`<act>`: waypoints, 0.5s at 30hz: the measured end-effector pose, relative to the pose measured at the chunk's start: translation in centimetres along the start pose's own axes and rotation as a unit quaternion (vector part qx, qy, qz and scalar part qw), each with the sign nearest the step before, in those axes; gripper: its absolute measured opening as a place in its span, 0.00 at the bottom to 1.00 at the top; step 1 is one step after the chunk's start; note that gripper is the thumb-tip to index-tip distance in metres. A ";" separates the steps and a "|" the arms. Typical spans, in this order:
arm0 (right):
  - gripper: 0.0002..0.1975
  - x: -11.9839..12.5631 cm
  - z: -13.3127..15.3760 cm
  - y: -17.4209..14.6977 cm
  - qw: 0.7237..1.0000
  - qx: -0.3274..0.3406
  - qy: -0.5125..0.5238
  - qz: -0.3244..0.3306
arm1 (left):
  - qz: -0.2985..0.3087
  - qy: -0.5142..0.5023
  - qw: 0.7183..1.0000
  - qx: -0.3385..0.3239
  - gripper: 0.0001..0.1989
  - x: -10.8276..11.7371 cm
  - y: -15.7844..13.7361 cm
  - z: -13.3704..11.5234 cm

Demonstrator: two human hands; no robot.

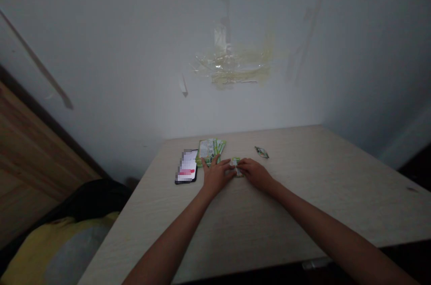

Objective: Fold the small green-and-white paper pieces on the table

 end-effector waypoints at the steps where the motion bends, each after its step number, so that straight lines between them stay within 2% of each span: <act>1: 0.13 -0.1 -0.1 0.0 1.000 0.005 -0.001 -0.001 | -0.001 0.001 1.000 0.000 0.12 0.0 0.0 0.0; 11: 0.14 -0.1 -0.2 -0.1 1.000 0.005 0.009 -0.006 | 0.006 -0.002 1.000 0.005 0.12 0.0 -0.1 0.0; 15: 0.14 -0.3 -0.4 -0.2 1.000 0.026 0.005 -0.001 | 0.013 0.009 1.000 0.009 0.12 0.2 -0.1 -0.2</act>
Point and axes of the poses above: each hand's wrist, its own y-axis towards the middle knuckle, its own x-axis out of the back of the hand, z = x × y, the point moved 2 cm from there along y, towards the middle knuckle, and after that the axes turned 4 degrees about x, right-handed, at the moved point
